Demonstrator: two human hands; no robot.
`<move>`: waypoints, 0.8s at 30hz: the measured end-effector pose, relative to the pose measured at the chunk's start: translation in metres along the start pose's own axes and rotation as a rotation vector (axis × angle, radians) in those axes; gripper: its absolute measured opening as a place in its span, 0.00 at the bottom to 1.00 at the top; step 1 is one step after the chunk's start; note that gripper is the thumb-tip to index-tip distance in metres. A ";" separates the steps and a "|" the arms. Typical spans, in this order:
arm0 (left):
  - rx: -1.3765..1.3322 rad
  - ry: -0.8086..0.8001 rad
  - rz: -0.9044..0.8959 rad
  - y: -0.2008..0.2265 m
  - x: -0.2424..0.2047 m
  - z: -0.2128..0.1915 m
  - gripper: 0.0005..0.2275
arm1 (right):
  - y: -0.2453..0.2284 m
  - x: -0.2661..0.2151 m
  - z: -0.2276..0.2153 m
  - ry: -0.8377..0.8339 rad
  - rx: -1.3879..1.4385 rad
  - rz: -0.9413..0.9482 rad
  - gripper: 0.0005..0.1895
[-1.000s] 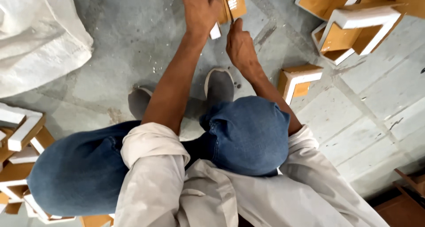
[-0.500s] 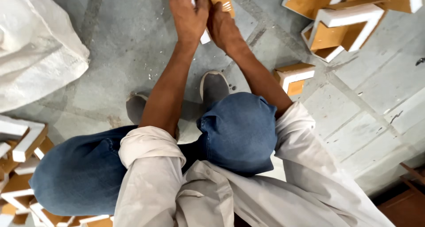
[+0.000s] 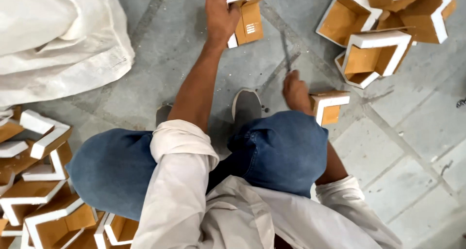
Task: The person cuts and prepares foam corner protectors for packaging.
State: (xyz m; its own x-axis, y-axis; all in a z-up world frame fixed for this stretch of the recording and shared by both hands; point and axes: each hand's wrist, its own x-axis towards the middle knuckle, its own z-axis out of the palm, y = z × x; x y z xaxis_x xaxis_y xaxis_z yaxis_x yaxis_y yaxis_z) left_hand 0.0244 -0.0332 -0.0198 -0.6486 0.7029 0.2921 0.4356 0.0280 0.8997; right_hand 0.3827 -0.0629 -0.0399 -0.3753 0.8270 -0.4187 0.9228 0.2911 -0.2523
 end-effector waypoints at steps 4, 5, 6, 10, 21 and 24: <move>0.050 0.059 0.071 0.003 0.033 -0.035 0.20 | -0.012 0.036 -0.024 -0.105 0.161 0.012 0.25; 0.026 -0.032 0.078 0.015 0.047 -0.049 0.20 | -0.021 0.050 -0.030 0.088 -0.015 -0.149 0.38; 0.009 -0.118 0.077 0.028 0.059 -0.065 0.19 | -0.030 0.064 -0.035 0.278 -0.190 -0.315 0.54; 0.068 -0.239 0.153 0.103 0.094 -0.117 0.19 | -0.155 0.105 -0.135 0.216 0.342 -0.483 0.58; 0.042 -0.586 -0.117 0.159 0.123 -0.189 0.30 | -0.231 0.104 -0.202 -0.345 1.388 -0.536 0.20; -0.352 -0.612 -0.502 0.150 0.112 -0.209 0.31 | -0.229 0.085 -0.210 -0.388 1.591 -0.499 0.18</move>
State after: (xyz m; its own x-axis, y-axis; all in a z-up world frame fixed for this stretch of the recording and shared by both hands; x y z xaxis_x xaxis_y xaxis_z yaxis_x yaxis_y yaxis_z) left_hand -0.1138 -0.0990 0.2154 -0.2187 0.9280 -0.3016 -0.0961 0.2871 0.9531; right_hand 0.1578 0.0421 0.1649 -0.7974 0.5854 -0.1465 -0.1803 -0.4629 -0.8679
